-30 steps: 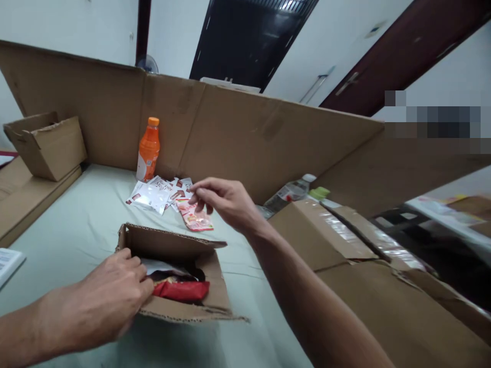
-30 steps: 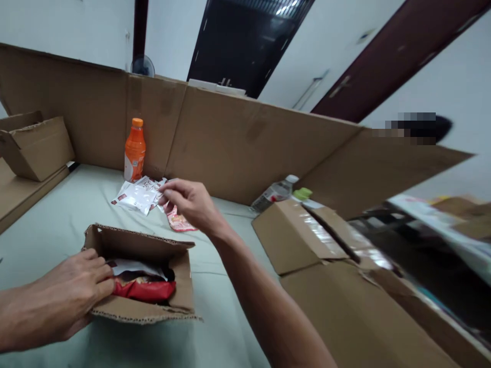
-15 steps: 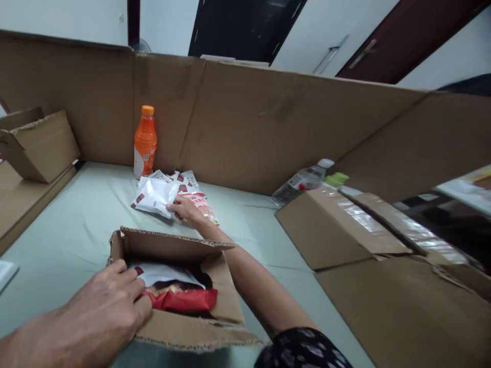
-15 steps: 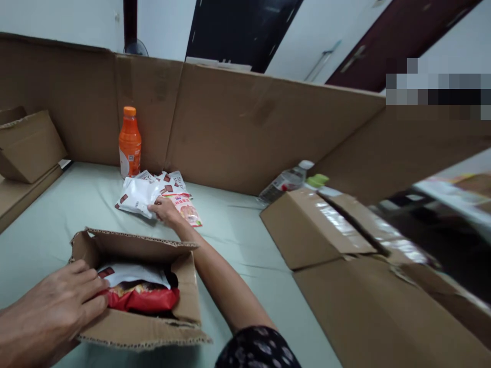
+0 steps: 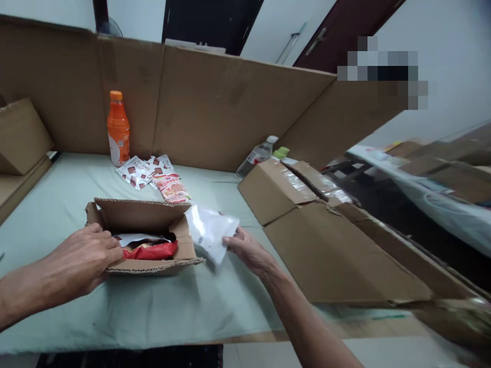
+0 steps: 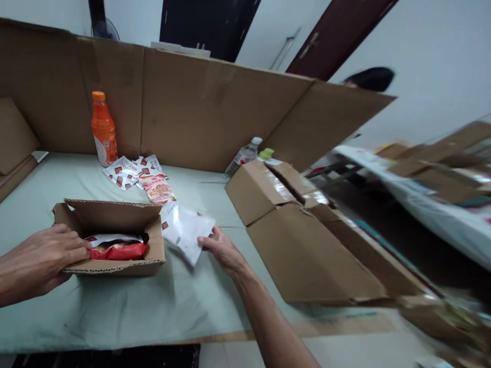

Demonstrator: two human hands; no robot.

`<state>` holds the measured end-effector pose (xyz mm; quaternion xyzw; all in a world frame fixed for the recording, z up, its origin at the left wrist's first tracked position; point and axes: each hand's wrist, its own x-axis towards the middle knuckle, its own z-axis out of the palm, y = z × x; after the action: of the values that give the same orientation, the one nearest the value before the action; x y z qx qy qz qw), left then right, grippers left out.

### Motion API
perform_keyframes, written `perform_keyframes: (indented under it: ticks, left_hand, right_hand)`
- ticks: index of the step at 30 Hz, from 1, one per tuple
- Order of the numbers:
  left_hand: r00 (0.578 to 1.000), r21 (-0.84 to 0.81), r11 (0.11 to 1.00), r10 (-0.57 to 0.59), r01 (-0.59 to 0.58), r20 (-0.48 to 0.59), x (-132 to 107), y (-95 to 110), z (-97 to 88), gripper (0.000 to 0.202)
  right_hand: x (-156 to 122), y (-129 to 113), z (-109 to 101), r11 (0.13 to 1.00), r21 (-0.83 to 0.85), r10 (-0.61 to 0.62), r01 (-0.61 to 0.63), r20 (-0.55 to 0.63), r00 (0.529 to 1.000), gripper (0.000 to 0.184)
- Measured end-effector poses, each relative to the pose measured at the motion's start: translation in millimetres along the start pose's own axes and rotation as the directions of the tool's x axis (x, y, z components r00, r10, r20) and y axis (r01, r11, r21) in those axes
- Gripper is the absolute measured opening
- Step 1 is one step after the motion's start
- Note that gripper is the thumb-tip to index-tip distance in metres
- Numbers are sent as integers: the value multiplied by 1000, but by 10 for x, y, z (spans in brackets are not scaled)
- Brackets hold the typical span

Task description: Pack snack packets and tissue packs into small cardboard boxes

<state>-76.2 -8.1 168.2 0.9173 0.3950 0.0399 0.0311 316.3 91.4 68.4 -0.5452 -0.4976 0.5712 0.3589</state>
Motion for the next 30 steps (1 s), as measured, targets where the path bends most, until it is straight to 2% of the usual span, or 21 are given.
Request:
perform_keyframes:
  ticks: [3,6,8,12,15,18,20,22,23,24,25,26,27,28,29,30]
  left_hand:
    - [999,-9,1000,-9,9,37,11,-6,-60,22]
    - [999,8,1000,-25,25,46,5,4,-105,23]
    - [999,14,999,-36,36,35,-3,22,-122,23]
    - [996,27,997,-69,67,48,-9,51,-110,24]
    - [995,45,996,-83,80,61,3,55,-79,19]
    - [996,48,998,-54,50,76,20,66,-68,16]
    - [996,43,998,-38,34,86,29,81,-70,19]
    - [996,41,999,-39,36,86,35,95,-67,20]
    - [996,45,998,-37,34,80,37,99,-59,21]
    - [997,48,998,-35,32,68,38,101,-47,21]
    - [998,52,998,-31,28,53,39,100,-31,21]
    - [999,56,998,-24,22,35,39,97,-12,22]
    - [1000,62,998,-17,16,17,39,93,8,22]
    - [1000,68,998,-10,9,0,38,89,27,22]
    - [1000,75,997,-2,4,-19,36,85,46,22]
    - [999,82,997,6,-3,-40,33,83,64,22]
  right_hand:
    - [125,-147,-69,996,29,85,-88,100,991,66]
    - [285,-263,-79,988,-50,155,-148,192,969,58]
    - [354,-248,-30,982,-100,179,-162,188,966,58]
    - [310,-15,168,981,-99,180,-169,118,977,80]
    - [144,164,323,979,-81,198,-188,147,969,67]
    - [-43,148,338,971,-105,231,-214,192,954,47]
    - [-159,-27,230,976,-137,186,-167,141,972,42]
    - [-281,-326,82,981,-193,-13,13,-1,1000,39]
    - [-350,-506,27,959,-240,-174,149,-84,981,36]
    - [-421,-694,4,904,-301,-358,303,-151,921,32]
    - [-493,-879,22,813,-369,-538,450,-180,824,28]
    - [-559,-1053,86,697,-430,-683,574,-152,715,23]
    - [-611,-1207,194,566,-476,-786,673,-65,615,18]
    - [-642,-1338,342,440,-501,-836,745,74,543,14]
    - [-646,-1441,520,335,-511,-827,791,243,507,16]
    - [-619,-1516,718,257,-524,-759,812,411,505,20]
